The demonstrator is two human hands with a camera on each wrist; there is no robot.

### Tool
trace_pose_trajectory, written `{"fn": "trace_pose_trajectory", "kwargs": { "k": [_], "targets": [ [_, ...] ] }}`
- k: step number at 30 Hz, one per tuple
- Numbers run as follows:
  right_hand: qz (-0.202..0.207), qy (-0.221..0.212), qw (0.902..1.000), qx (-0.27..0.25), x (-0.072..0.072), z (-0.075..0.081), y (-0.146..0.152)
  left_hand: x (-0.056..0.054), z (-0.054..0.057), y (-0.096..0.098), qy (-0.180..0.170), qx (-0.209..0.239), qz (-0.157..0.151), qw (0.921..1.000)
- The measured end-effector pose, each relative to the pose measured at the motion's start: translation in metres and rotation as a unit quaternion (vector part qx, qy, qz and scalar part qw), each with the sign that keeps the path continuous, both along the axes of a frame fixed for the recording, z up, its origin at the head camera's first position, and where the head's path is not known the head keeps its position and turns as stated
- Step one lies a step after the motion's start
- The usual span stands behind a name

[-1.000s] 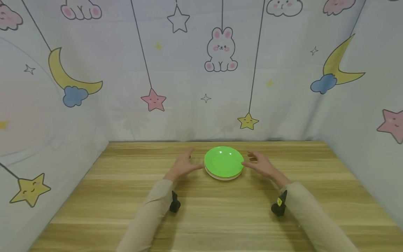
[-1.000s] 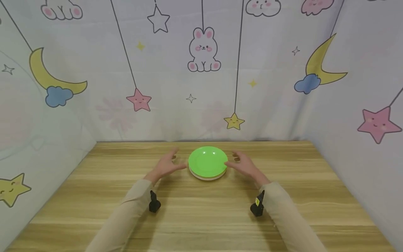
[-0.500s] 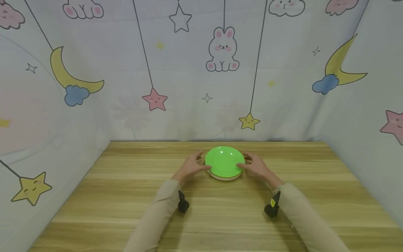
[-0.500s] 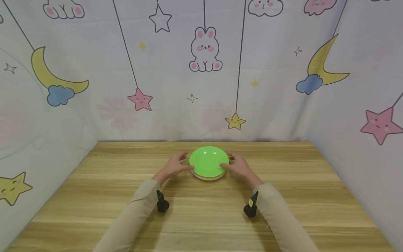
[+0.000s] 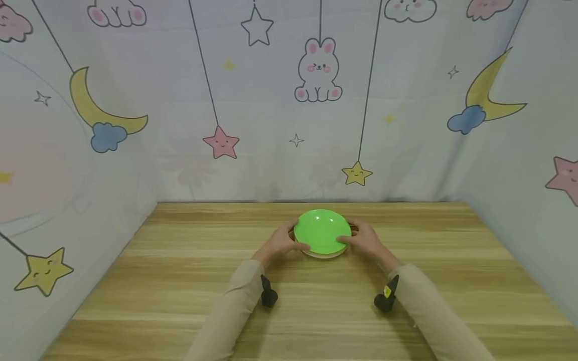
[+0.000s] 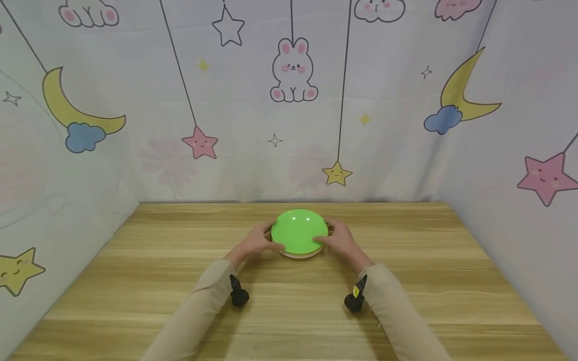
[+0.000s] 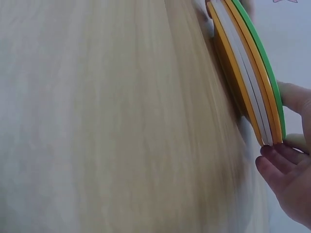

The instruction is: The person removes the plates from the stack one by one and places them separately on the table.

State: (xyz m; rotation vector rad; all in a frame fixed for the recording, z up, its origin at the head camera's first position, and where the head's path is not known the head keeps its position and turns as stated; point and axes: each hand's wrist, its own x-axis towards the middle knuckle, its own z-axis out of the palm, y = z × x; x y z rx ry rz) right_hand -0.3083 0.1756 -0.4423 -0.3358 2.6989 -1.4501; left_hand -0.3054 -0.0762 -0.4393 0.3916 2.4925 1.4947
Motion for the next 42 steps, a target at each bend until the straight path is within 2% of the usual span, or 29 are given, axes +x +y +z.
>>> {"fn": "trace_pose_trajectory", "kwargs": {
  "k": [8, 18, 27, 34, 37, 42],
  "targets": [
    [-0.022, -0.015, 0.9993, -0.025, 0.001, 0.003, -0.001, -0.001, -0.002, -0.001, 0.012, -0.005, -0.001, 0.9999],
    [-0.027, -0.052, 0.9965, -0.06, -0.002, 0.005, 0.008, -0.001, -0.004, -0.001, 0.018, -0.011, -0.006, 0.9998],
    [-0.04, -0.046, 0.9953, -0.076, 0.002, 0.013, 0.012, -0.002, -0.005, -0.002, 0.025, -0.047, -0.009, 0.9985],
    [-0.038, -0.04, 0.9954, -0.079, 0.005, 0.017, 0.025, -0.001, -0.004, -0.002, 0.013, -0.035, -0.01, 0.9993],
    [-0.033, -0.053, 0.9948, -0.081, 0.008, 0.019, 0.032, -0.001, -0.004, -0.003, 0.014, -0.03, -0.012, 0.9994],
    [-0.018, -0.09, 0.9891, -0.115, 0.01, 0.02, 0.042, -0.002, -0.006, -0.004, 0.014, -0.017, -0.019, 0.9996]
  ]
}}
